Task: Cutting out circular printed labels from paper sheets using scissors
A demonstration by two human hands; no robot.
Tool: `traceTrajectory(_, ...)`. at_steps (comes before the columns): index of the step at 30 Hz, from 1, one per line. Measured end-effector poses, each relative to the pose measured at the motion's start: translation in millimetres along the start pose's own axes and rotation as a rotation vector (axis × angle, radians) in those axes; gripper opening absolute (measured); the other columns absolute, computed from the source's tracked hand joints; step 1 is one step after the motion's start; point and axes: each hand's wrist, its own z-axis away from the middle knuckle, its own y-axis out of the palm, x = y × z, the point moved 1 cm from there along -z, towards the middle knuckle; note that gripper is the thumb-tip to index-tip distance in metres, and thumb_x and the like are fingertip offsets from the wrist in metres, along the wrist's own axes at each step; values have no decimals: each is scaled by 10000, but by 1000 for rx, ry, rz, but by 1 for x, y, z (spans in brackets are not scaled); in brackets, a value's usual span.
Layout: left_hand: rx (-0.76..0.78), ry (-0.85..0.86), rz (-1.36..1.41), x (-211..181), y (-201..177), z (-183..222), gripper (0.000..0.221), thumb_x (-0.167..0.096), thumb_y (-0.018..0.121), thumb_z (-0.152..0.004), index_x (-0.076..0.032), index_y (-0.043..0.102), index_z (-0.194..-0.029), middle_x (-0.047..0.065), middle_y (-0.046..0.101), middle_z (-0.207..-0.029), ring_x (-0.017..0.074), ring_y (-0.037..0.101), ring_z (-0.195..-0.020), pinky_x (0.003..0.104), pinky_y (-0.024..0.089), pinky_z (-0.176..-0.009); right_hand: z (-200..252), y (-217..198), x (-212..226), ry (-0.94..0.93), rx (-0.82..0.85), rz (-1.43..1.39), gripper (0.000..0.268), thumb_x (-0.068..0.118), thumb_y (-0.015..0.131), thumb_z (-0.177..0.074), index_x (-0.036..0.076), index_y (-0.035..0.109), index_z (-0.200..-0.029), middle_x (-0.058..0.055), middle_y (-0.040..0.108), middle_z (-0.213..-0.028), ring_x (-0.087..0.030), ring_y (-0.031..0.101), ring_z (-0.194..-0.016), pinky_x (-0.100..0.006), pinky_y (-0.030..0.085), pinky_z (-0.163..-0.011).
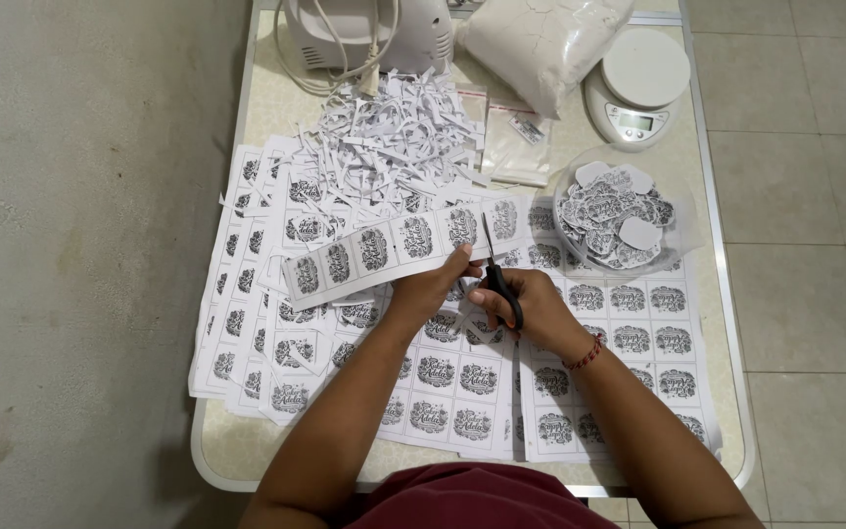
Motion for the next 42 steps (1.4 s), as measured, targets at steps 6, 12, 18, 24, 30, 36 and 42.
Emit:
traceTrajectory(6,-12,-17,-28,5,-1,3,234,-151,716,-965,46,729,-1090,117,758,-983,153,716,-838,366,634,-785,-1,-1,-11,7,-14,-4,238,180,772,-894,-23,706,-787,-175,631,-493,-161,493,-279,-242,351,-310)
traceTrajectory(12,24,37,-163,3,-3,9,349,-187,743,-951,105,686,-1132,199,753,-1008,202,718,-863,396,635,-739,-2,-1,-13,17,-21,-11,276,212,779,-894,-27,703,-777,-176,637,-498,-159,503,-284,-249,354,-308)
traceTrajectory(18,29,-56,-80,4,-4,6,234,-193,704,-976,-27,740,-1137,93,765,-1024,131,706,-903,370,620,-854,-2,1,-4,-4,-37,-8,258,176,766,-903,-27,701,-759,-176,629,-492,-164,503,-276,-248,357,-305)
traceTrajectory(24,39,25,-195,14,-2,-4,474,-299,763,-956,65,666,-1243,189,736,-1137,194,686,-997,441,595,-891,1,0,-8,-4,-54,-43,288,216,771,-906,-14,694,-752,-170,633,-498,-157,507,-281,-241,361,-305)
traceTrajectory(30,69,54,-263,-13,-10,-10,406,-260,732,-980,74,679,-1206,203,735,-1135,195,672,-1025,455,567,-945,-4,-2,-17,-5,-72,-39,312,230,772,-907,-11,680,-732,-169,623,-491,-160,502,-274,-238,352,-300)
traceTrajectory(36,78,29,-303,-13,-9,-7,463,-322,709,-985,78,678,-1216,215,731,-1150,207,670,-1039,472,547,-972,-4,-3,-17,-20,-86,-47,297,208,767,-906,-7,669,-727,-169,617,-491,-161,496,-269,-241,349,-294)
traceTrajectory(42,83,27,-310,-2,-15,-2,406,-282,694,-998,50,676,-1231,193,728,-1172,210,660,-1076,483,510,-1033,-8,-3,-21,-21,-81,-9,302,195,754,-918,-10,664,-715,-165,618,-487,-148,483,-267,-235,331,-293)
